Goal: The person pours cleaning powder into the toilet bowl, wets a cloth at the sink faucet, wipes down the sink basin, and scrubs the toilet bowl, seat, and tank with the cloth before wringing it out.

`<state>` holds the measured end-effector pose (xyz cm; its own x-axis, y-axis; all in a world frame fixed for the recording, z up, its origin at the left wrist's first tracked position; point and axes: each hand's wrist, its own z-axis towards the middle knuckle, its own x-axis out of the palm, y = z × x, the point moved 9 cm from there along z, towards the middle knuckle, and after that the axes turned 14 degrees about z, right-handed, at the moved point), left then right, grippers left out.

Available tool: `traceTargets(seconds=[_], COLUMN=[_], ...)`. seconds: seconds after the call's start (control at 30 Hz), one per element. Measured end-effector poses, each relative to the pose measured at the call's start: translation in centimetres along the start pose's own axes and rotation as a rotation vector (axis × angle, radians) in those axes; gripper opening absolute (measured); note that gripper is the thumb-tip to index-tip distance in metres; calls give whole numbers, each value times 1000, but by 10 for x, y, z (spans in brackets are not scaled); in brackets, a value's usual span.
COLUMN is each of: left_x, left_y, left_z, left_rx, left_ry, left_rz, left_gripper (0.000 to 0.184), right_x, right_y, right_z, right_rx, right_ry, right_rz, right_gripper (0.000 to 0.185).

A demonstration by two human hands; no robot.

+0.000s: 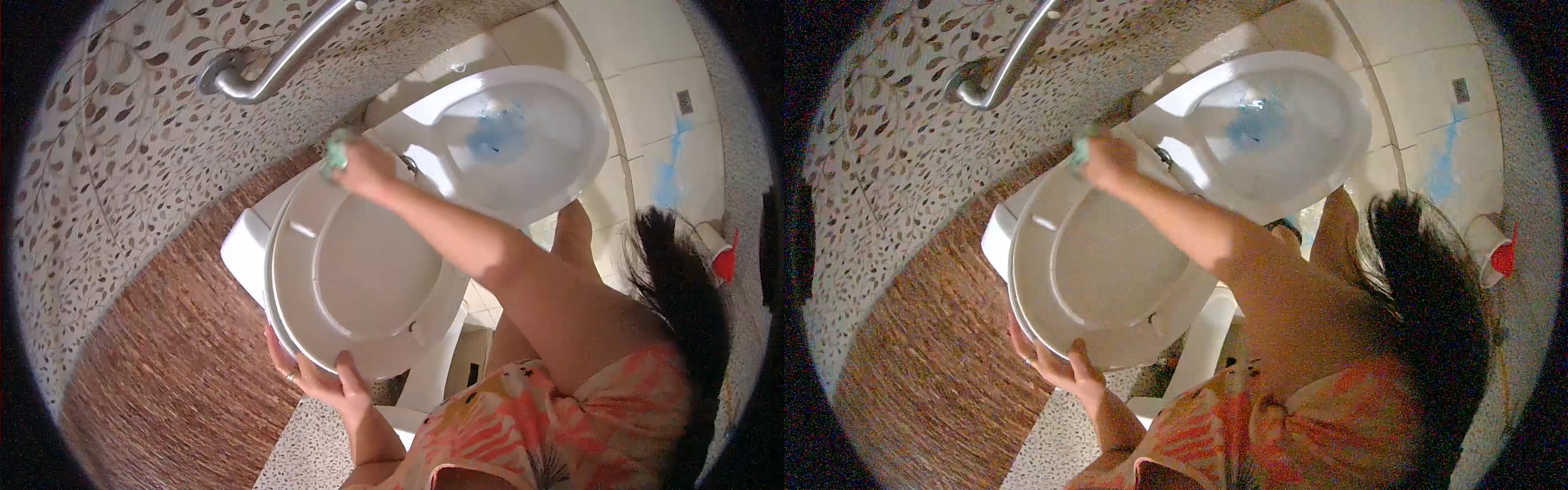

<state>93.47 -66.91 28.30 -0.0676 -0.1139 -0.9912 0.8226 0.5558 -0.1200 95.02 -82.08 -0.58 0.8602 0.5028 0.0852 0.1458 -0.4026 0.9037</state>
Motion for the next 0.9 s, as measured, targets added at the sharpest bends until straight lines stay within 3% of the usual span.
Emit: traceTargets(seconds=[0.07, 0.13, 0.17, 0.2, 0.23, 0.27, 0.3, 0.43, 0.5, 0.53, 0.6, 0.67, 0.7, 0.73, 0.77, 0.8, 0.87, 0.9], left_x=[4, 5, 4, 6, 5, 4, 7, 11, 11, 10, 10, 9, 8, 7, 5, 3, 0, -2], left_y=[5, 5, 9, 15, 22, 27, 8, -4, 2, 5, 13, 27, 36, 41, 44, 48, 60, 64], left_z=[-2, 0, -1, -4, -9, -12, 0, 6, 5, 4, 0, -6, -11, -15, -18, -23, -29, -26], left_rx=[-49, 15, 54, 53, 21, -11, 4, -37, -49, -54, -58, -63, -70, -78, -94, -114, -134, -9], left_ry=[8, 36, 50, 53, 29, 5, -3, 70, 65, 57, 33, 15, 2, -9, -16, -27, -53, -43], left_rz=[-34, 10, 98, 98, 35, -26, -47, 18, 5, -4, -34, -55, -68, -76, -78, -89, -112, -95], left_gripper=[48, 48, 49, 49, 54, 61, 50, 50, 47, 46, 43, 41, 40, 39, 38, 37, 35, 35], right_x=[4, 6, 6, 2, -6, -8, -6, -28, -37, -39, -44, -36, -24, -24, -14, -19, -38, -46], right_y=[25, 37, 15, -19, -59, -98, -142, -193, -221, -222, -183, -145, -122, -126, -124, -132, -180, -202], right_z=[-32, -40, -23, -4, 8, 17, 26, -54, -111, -112, -98, -37, -8, 13, 22, 11, -48, -91], right_rx=[42, -68, 1, 124, 100, 299, 250, 196, 470, 470, 1, 125, -34, -69, -80, -12, 78, -20], right_ry=[11, -105, -131, -36, -220, -154, -184, -231, -74, -77, -213, -130, -15, -292, -104, -59, -194, -242], right_rz=[-98, -224, -251, -41, 87, 104, 170, -21, -101, -108, 22, -90, -107, -17, 112, 50, -215, -132], right_gripper=[60, 76, 80, 76, 58, 44, 35, 36, 38, 38, 41, 42, 45, 43, 44, 44, 44, 45])
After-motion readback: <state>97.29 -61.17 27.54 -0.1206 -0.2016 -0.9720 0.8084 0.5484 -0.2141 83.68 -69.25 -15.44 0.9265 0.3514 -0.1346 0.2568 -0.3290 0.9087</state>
